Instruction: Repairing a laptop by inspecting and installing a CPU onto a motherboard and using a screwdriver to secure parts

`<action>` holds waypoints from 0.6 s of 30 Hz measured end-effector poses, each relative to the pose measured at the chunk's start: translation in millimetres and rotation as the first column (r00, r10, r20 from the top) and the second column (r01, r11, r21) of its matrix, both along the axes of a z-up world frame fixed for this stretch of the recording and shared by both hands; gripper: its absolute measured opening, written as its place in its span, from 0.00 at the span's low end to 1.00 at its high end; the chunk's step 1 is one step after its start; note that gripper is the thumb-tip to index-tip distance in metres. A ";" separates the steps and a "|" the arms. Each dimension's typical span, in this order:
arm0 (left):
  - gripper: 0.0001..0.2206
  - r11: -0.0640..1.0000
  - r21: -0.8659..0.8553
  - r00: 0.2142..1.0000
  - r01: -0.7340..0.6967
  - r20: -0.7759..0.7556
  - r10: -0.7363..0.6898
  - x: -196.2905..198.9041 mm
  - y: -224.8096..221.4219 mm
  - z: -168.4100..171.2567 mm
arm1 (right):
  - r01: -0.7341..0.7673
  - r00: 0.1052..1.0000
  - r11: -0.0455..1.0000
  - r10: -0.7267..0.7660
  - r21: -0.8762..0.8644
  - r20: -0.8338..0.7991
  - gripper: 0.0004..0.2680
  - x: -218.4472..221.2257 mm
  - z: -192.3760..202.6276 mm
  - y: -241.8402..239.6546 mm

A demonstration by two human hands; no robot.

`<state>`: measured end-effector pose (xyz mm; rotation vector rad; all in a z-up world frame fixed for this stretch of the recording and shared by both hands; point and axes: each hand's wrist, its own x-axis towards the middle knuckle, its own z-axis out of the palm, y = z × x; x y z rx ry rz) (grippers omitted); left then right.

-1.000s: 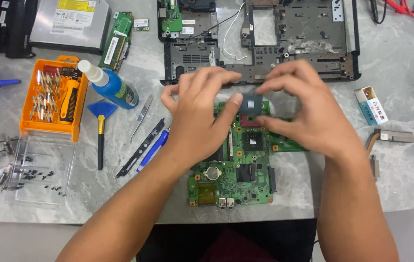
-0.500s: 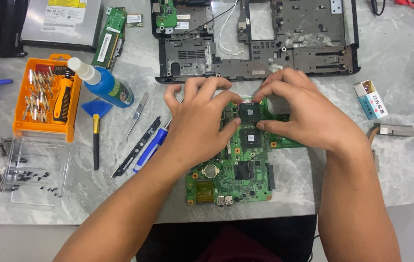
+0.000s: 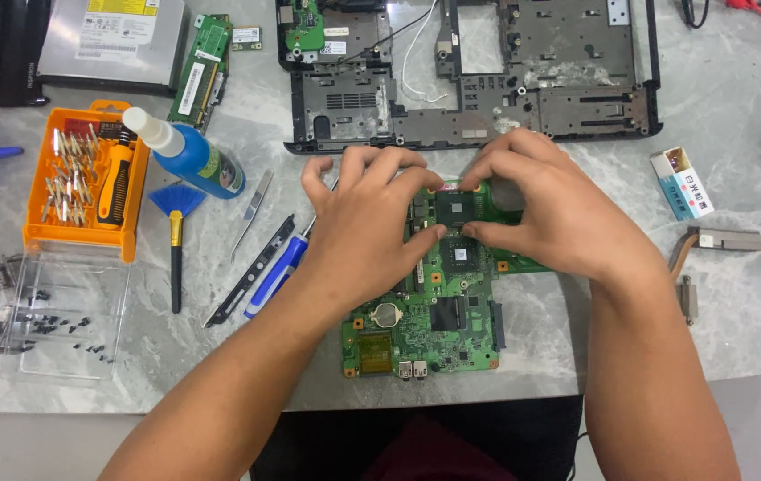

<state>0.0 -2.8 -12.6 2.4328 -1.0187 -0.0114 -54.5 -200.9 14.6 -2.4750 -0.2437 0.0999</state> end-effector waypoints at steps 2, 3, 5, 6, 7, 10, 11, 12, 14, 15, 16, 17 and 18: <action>0.17 1.000 -0.001 1.000 0.002 -0.003 -0.002 0.0 0.3 0.4 | -0.008 1.000 1.000 0.008 -0.006 0.013 0.13 -0.1 -1.2 -1.1; 0.16 1.000 -0.002 1.000 0.004 -0.006 -0.004 0.0 0.3 0.5 | -0.014 1.000 1.000 0.015 -0.013 0.027 0.13 -0.2 -1.9 -1.7; 0.16 1.000 -0.002 1.000 0.005 -0.008 -0.005 -0.4 0.3 1.6 | -0.008 1.000 1.000 0.008 -0.015 0.018 0.13 -0.5 -2.8 -2.4; 0.16 1.000 -0.001 1.000 0.007 -0.010 -0.007 -0.5 0.2 2.2 | 0.000 1.000 1.000 0.000 -0.018 0.011 0.14 -0.6 -3.2 -2.7; 0.16 1.000 -0.001 1.000 0.007 -0.010 -0.007 -0.6 0.1 2.4 | 0.000 1.000 1.000 0.000 -0.018 0.010 0.14 -0.2 -3.9 -3.8; 0.14 1.000 -0.008 1.000 0.009 0.000 -0.009 -1.0 0.3 2.6 | -0.060 0.996 0.998 0.061 -0.018 0.066 0.14 0.6 -3.1 -4.6; 0.14 1.000 -0.010 1.000 0.011 0.003 -0.011 -1.1 0.4 2.3 | -0.017 1.000 0.999 0.018 -0.029 0.022 0.13 0.3 -1.1 -3.6; 0.14 1.000 -0.012 1.000 0.013 0.007 -0.013 -1.2 0.6 1.9 | 0.024 0.999 0.999 -0.025 -0.041 -0.021 0.12 0.1 0.9 -2.5; 0.14 1.000 -0.016 1.000 0.014 0.016 -0.014 -1.5 0.6 1.3 | 0.029 0.999 0.999 -0.030 -0.044 -0.022 0.12 0.3 0.8 -2.5; 0.14 1.000 -0.020 1.000 0.016 0.025 -0.015 -1.6 0.6 1.0 | 0.033 0.999 0.998 -0.035 -0.046 -0.024 0.12 0.5 0.8 -2.5; 0.14 1.000 -0.020 1.000 0.016 0.025 -0.016 -1.6 0.6 1.0 | 0.034 0.999 0.998 -0.035 -0.045 -0.024 0.12 0.2 1.3 -2.1; 0.14 1.000 -0.018 1.000 0.015 0.027 -0.014 -1.6 0.6 1.0 | 0.066 0.997 0.997 -0.068 -0.049 -0.048 0.13 -0.2 1.9 -1.6; 0.14 1.000 -0.017 0.999 0.013 0.030 -0.013 -1.6 0.5 1.0 | 0.098 0.992 0.994 -0.101 -0.053 -0.071 0.15 -0.4 2.6 -1.3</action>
